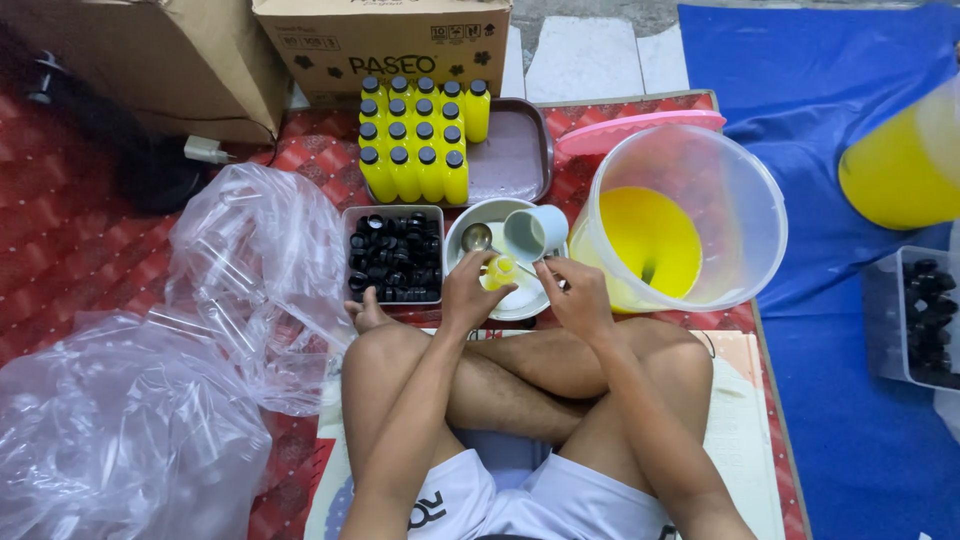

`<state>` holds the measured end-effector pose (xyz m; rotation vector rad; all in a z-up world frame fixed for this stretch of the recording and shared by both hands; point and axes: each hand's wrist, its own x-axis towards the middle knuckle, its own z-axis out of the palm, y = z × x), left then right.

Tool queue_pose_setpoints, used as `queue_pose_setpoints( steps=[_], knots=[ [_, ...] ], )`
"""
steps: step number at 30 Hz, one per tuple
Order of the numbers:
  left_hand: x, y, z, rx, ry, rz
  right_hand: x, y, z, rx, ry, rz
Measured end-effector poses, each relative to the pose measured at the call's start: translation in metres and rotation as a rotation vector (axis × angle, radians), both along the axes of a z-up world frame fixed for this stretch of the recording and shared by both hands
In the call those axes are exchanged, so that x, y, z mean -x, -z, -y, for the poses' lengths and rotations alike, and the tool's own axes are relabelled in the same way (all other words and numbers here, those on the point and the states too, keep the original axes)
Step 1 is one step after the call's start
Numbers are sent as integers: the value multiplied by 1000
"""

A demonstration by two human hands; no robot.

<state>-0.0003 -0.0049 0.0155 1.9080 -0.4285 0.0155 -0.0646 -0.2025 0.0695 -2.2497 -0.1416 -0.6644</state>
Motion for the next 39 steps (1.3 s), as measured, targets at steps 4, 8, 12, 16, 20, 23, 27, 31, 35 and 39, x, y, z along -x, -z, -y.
queue_pose_setpoints(
  steps=[4, 8, 12, 16, 20, 23, 27, 31, 35, 39],
  knots=[
    [-1, -3, -3, -11, -6, 42, 6, -57, 26, -173, 53, -52],
    [-5, 1, -2, -1, -8, 54, -5, -77, 91, -129, 225, -57],
    [-5, 9, -2, -12, -45, 71, -38, -56, 158, 334, 397, -217],
    [-3, 11, -2, -20, -44, 69, -79, 24, 200, 757, 465, -707],
    [-9, 19, -4, -27, -43, 68, -89, 44, 189, 867, 320, -947],
    [-7, 19, -3, -34, -42, 59, -84, 22, 185, 646, 227, -924],
    [-10, 18, -1, -40, -41, 56, -80, 10, 196, 150, 219, -740],
    [-6, 13, -2, -39, -35, 64, -58, -10, 185, -465, 168, -575],
    [-6, 12, -3, -46, -33, 54, -35, -56, 156, -697, 149, -357],
    [-6, 13, -3, -23, -17, 85, -23, -62, 126, -874, 61, -224]
  ],
)
